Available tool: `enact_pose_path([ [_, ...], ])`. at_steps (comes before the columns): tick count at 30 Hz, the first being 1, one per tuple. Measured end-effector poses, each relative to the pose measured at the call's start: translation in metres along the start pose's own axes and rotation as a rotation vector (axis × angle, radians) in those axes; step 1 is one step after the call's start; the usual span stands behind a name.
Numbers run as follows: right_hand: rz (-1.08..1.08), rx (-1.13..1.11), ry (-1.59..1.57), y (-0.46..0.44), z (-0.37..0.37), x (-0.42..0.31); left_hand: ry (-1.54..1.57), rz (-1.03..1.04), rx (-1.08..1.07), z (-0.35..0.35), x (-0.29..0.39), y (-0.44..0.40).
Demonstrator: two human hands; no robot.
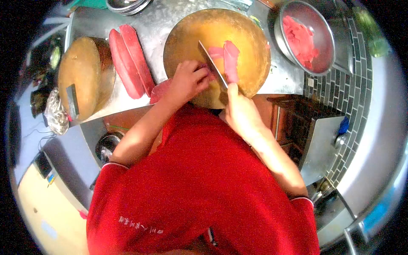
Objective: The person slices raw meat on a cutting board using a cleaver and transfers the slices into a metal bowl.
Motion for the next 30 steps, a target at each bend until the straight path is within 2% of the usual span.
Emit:
enact_pose_path([
  [4, 0.060, -0.099, 0.074, 0.038, -0.008, 0.002, -0.002, -0.017, 0.000, 0.000, 0.000, 0.000],
  [7, -0.007, -0.052, -0.034, 0.022, -0.001, 0.003, 0.013, -0.015, -0.005, 0.002, -0.002, 0.000],
  [8, 0.029, -0.099, -0.036, 0.000, 0.016, 0.013, 0.012, -0.027, -0.011, 0.002, -0.004, 0.000],
  [11, -0.105, 0.094, 0.008, -0.061, 0.023, 0.003, 0.007, -0.041, -0.023, 0.001, -0.002, 0.004],
  [12, -0.216, 0.194, 0.040, -0.073, 0.025, 0.003, 0.002, -0.031, -0.015, -0.001, -0.001, 0.003],
  [14, -0.233, 0.207, 0.044, -0.075, 0.018, 0.004, 0.006, -0.011, 0.006, -0.002, 0.000, -0.003],
  [16, -0.039, 0.012, -0.032, -0.062, 0.010, 0.005, 0.026, -0.012, 0.018, -0.003, 0.001, -0.001],
  [22, 0.058, -0.117, 0.037, 0.031, -0.014, -0.001, 0.039, 0.000, 0.052, -0.004, -0.001, 0.001],
  [25, 0.083, -0.110, -0.087, 0.015, -0.003, -0.004, 0.061, -0.020, 0.061, -0.002, -0.003, 0.002],
  [26, -0.014, 0.022, -0.025, -0.006, 0.012, 0.009, 0.042, -0.040, 0.028, -0.002, -0.004, 0.001],
  [28, -0.033, 0.014, -0.001, -0.054, 0.023, 0.002, 0.003, -0.063, -0.038, -0.003, -0.003, 0.000],
  [30, -0.046, 0.019, -0.003, -0.067, 0.023, 0.000, 0.019, -0.050, -0.013, -0.004, -0.004, 0.000],
])
Point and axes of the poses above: each hand's wrist, its own y-axis away from the middle knuckle, its own z-axis out of the palm, x = y × z, the point moved 8 cm from there along -y, towards the middle knuckle, and after that the axes turned 2 degrees about -y, right-handed, at the moved point
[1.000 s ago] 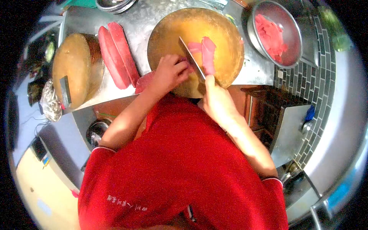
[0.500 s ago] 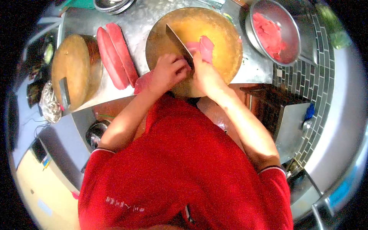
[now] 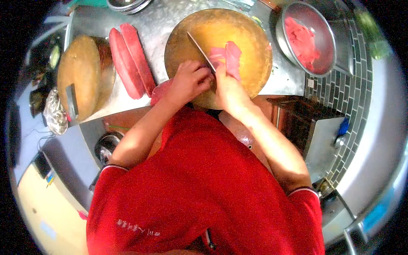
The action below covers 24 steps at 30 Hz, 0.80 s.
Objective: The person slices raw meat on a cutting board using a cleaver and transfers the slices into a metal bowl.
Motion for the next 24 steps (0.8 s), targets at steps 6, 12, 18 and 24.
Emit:
enact_pose_path([
  [6, 0.040, -0.043, 0.029, 0.063, -0.021, -0.002, 0.005, 0.036, 0.040, 0.001, 0.003, 0.004],
  [12, 0.099, -0.080, -0.035, 0.082, -0.027, -0.006, 0.061, 0.036, 0.071, 0.002, -0.001, 0.002],
  [18, 0.014, -0.037, 0.023, 0.007, -0.003, 0.006, 0.027, 0.038, 0.044, 0.000, 0.000, -0.005],
  [24, 0.117, -0.138, 0.047, 0.083, -0.030, -0.011, 0.045, 0.069, 0.089, 0.000, 0.003, 0.002],
])
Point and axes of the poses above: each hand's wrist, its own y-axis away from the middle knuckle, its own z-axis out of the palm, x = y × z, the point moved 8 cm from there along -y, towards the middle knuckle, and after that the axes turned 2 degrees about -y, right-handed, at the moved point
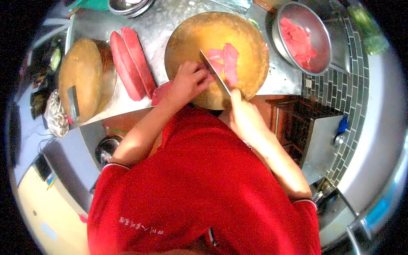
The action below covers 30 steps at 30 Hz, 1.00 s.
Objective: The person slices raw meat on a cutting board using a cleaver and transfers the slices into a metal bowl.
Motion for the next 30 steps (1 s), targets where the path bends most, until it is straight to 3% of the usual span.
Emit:
enact_pose_path([
  [4, 0.057, -0.050, -0.054, 0.018, 0.006, 0.015, 0.049, -0.022, 0.003, -0.002, -0.002, 0.001],
  [11, -0.102, 0.142, -0.115, -0.098, 0.024, 0.009, 0.045, -0.050, -0.064, 0.001, -0.005, -0.001],
  [14, -0.148, 0.176, -0.137, -0.091, 0.018, 0.027, 0.027, -0.040, -0.072, 0.001, -0.006, -0.001],
  [18, -0.045, 0.289, -0.078, -0.074, -0.016, 0.050, 0.012, -0.014, -0.025, -0.006, -0.002, 0.006],
  [22, 0.088, 0.079, 0.019, -0.038, -0.005, 0.032, -0.062, -0.034, -0.043, -0.004, 0.002, 0.007],
  [23, -0.080, 0.132, 0.079, -0.027, -0.001, 0.015, -0.080, -0.046, -0.054, -0.004, 0.001, 0.005],
  [28, -0.091, 0.125, 0.011, 0.010, 0.001, -0.007, -0.064, -0.019, -0.034, -0.006, 0.001, 0.007],
  [30, 0.013, 0.044, 0.012, 0.021, 0.007, 0.003, -0.051, -0.015, -0.025, -0.005, -0.001, 0.005],
])
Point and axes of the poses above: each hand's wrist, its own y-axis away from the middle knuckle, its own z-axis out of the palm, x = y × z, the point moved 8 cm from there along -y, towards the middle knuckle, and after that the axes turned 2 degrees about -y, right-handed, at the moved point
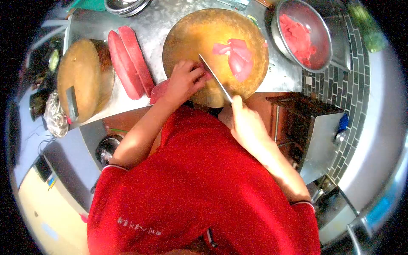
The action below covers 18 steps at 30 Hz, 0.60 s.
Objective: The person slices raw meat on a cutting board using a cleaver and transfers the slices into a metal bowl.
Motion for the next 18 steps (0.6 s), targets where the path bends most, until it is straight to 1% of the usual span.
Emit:
enact_pose_path([
  [1, 0.046, -0.043, 0.004, 0.001, 0.003, 0.004, 0.008, 0.005, 0.010, -0.001, 0.000, -0.001],
  [3, -0.019, 0.026, -0.016, -0.014, 0.007, 0.001, 0.021, -0.008, 0.012, -0.003, -0.001, -0.001],
  [5, -0.073, 0.115, -0.051, -0.057, 0.016, -0.003, 0.025, -0.038, 0.002, -0.004, -0.002, -0.002],
  [7, -0.192, 0.172, -0.069, -0.098, 0.023, -0.008, 0.011, -0.055, -0.025, -0.003, -0.003, -0.001],
  [8, -0.187, 0.166, -0.042, -0.109, 0.023, -0.011, 0.002, -0.056, -0.037, -0.003, -0.002, -0.002],
  [10, -0.175, 0.165, 0.008, -0.118, 0.016, -0.022, 0.012, -0.015, 0.008, -0.002, -0.002, 0.000],
  [14, -0.121, 0.046, 0.012, -0.081, 0.005, -0.009, 0.051, 0.024, 0.018, -0.006, 0.002, -0.001],
  [17, -0.021, -0.012, 0.031, -0.022, -0.002, -0.004, 0.031, -0.003, 0.028, -0.001, -0.002, 0.001],
  [18, -0.017, -0.028, 0.021, -0.008, -0.002, -0.001, 0.042, -0.003, 0.025, 0.000, -0.001, 0.001],
])
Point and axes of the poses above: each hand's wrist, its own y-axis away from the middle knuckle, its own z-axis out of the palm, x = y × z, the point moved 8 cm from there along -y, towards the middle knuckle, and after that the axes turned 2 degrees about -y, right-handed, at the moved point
